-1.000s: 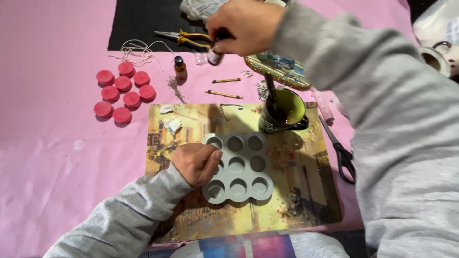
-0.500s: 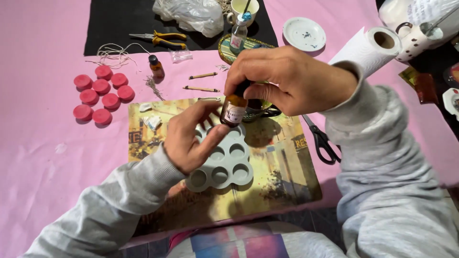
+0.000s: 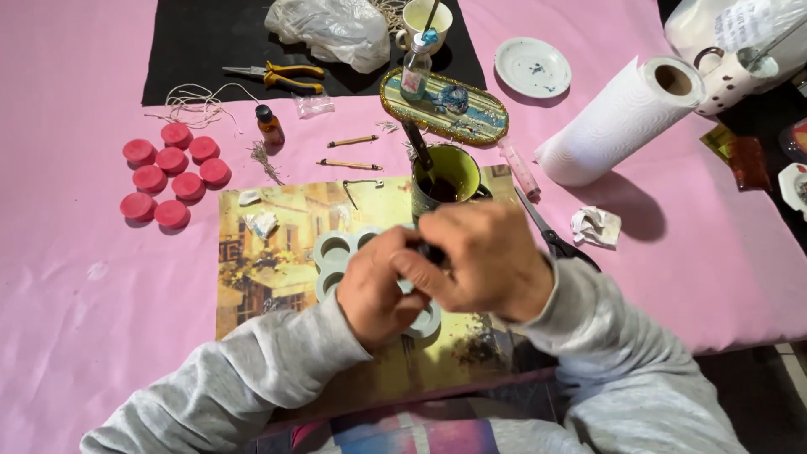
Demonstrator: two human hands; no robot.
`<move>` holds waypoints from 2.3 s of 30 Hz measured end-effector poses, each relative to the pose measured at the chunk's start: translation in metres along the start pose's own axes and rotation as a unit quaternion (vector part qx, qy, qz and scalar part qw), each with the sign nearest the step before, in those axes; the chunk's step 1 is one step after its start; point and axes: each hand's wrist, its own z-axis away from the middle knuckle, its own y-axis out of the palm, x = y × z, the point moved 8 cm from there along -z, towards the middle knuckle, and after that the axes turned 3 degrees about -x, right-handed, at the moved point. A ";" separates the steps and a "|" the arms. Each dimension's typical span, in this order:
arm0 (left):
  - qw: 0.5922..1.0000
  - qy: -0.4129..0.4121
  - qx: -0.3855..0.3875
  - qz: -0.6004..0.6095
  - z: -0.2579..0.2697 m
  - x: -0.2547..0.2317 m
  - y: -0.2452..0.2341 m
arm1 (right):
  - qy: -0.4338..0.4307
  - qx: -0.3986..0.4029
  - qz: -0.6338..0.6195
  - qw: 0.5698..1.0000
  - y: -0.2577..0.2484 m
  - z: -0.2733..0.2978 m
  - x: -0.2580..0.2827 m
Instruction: Adding fragrance oil to melted wax and pouring the scented wax into a silicone mold using a spoon.
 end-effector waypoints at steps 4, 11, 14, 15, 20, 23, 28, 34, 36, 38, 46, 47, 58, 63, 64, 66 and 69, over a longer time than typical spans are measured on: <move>0.993 -0.096 -0.063 0.005 0.020 0.020 0.005 | 0.000 0.014 0.008 1.000 0.024 0.022 -0.002; 0.914 -0.267 0.033 0.302 0.026 0.029 0.027 | -0.156 0.028 -0.072 0.985 0.016 0.019 0.013; 0.869 -0.316 0.016 0.381 0.033 0.047 0.030 | -0.114 0.085 -0.154 0.978 0.005 0.008 0.011; 0.874 -0.306 0.013 0.376 0.035 0.055 0.028 | -0.092 0.113 -0.207 0.967 0.002 0.004 0.011; 0.906 -0.274 0.059 0.317 0.016 0.047 0.020 | -0.060 0.129 -0.248 0.958 0.008 0.006 0.005; 0.909 -0.287 0.047 0.298 0.014 0.049 0.017 | -0.011 0.083 -0.220 0.972 0.005 0.002 0.000; 0.904 -0.281 0.054 0.319 0.016 0.050 0.018 | -0.016 0.126 -0.310 0.942 0.005 0.005 -0.005; 0.911 -0.263 0.056 0.312 0.011 0.047 0.018 | -0.003 0.098 -0.306 0.947 0.005 0.002 -0.009; 0.881 -0.315 0.075 0.344 0.016 0.053 0.023 | 0.025 0.060 -0.382 0.922 -0.001 0.005 -0.019; 0.886 -0.309 0.070 0.337 0.010 0.048 0.016 | 0.077 0.024 -0.397 0.914 -0.009 0.014 -0.036; 0.846 -0.248 0.046 0.469 -0.008 0.047 -0.004 | 0.248 -0.011 -0.445 0.860 -0.002 0.081 -0.099; 0.862 -0.233 0.052 0.447 -0.011 0.043 -0.009 | 0.301 -0.009 -0.451 0.840 0.010 0.103 -0.110; 0.830 -0.246 0.063 0.497 -0.018 0.037 -0.021 | 0.380 -0.017 -0.229 0.896 0.049 0.175 -0.124; 0.820 -0.244 0.045 0.517 -0.014 0.046 -0.018 | 0.319 -0.035 -0.170 0.932 0.029 0.152 -0.112; 0.820 -0.243 0.045 0.517 -0.015 0.046 -0.018 | 0.318 -0.035 -0.169 0.932 0.024 0.144 -0.107; 0.827 -0.246 0.047 0.503 -0.014 0.045 -0.018 | 0.293 -0.096 -0.284 0.908 0.010 0.130 -0.095; 0.829 -0.234 0.068 0.503 -0.017 0.037 -0.016 | 0.270 -0.075 -0.457 0.844 0.009 0.098 -0.068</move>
